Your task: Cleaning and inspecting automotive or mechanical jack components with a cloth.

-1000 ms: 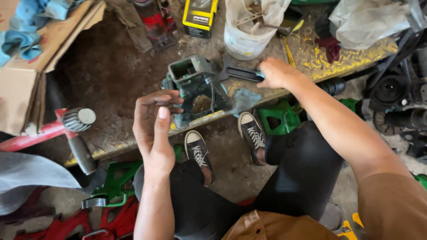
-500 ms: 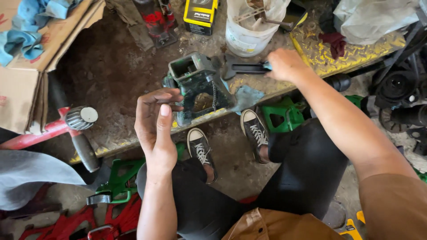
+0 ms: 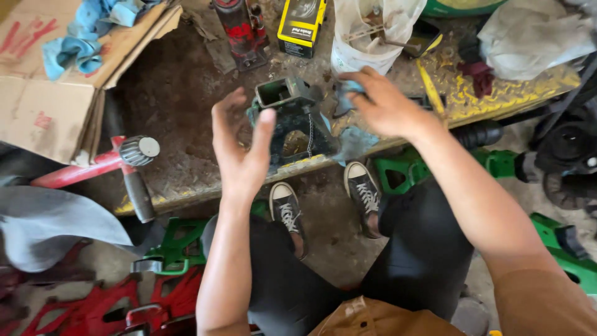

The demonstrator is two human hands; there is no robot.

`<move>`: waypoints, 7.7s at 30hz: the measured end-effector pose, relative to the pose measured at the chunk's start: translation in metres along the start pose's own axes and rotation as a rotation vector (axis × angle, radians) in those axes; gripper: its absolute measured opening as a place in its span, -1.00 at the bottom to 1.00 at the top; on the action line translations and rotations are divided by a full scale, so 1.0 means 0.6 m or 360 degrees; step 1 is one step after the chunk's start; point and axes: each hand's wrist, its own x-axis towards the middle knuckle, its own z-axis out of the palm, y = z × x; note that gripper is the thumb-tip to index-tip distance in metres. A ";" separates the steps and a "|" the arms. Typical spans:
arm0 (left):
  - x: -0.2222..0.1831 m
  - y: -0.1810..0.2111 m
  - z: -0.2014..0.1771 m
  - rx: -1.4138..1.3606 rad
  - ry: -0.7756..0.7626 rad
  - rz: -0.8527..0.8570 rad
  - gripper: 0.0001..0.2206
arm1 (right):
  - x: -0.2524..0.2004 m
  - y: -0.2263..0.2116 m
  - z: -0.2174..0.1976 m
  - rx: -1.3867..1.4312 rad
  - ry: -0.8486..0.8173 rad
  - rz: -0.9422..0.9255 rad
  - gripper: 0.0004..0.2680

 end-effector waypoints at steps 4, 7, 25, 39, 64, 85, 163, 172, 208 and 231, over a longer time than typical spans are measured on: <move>0.047 -0.024 0.031 0.0297 -0.0118 0.0214 -0.56 | 0.028 -0.112 0.025 0.0682 0.0463 -0.0176 -0.73; 0.066 -0.083 0.053 0.0083 -0.0147 0.0115 -0.69 | 0.043 -0.144 0.048 0.0962 0.0706 -0.0256 -0.81; 0.077 -0.128 0.072 0.0261 0.0110 0.0423 -0.64 | 0.048 -0.132 0.047 0.0368 0.0721 -0.0274 -0.80; 0.094 -0.084 0.026 0.0744 -0.0278 0.0424 -0.45 | 0.025 -0.149 0.041 0.0650 0.0760 -0.0236 -0.82; 0.103 -0.087 -0.018 0.0740 0.0144 -0.0546 -0.24 | 0.064 -0.200 0.125 -0.0008 0.0744 -0.0684 -0.74; 0.093 -0.085 -0.033 0.0441 0.0008 -0.0660 -0.11 | 0.089 -0.211 0.120 0.0251 0.1034 -0.0428 -0.76; 0.135 -0.262 -0.057 0.0474 0.0127 -0.0032 -0.42 | -0.055 -0.095 0.047 -0.0660 -0.0088 -0.0143 -0.70; 0.120 -0.286 -0.064 0.0978 0.0040 0.0277 -0.52 | -0.047 -0.070 0.033 -0.0185 -0.0183 0.0133 -0.71; 0.123 -0.174 -0.033 0.0224 0.0201 -0.0372 -0.16 | -0.012 -0.097 0.057 0.0019 0.0047 -0.0340 -0.82; 0.122 -0.160 -0.021 0.0262 0.0204 -0.0476 -0.16 | 0.042 -0.145 0.086 0.0152 0.0333 -0.0525 -0.92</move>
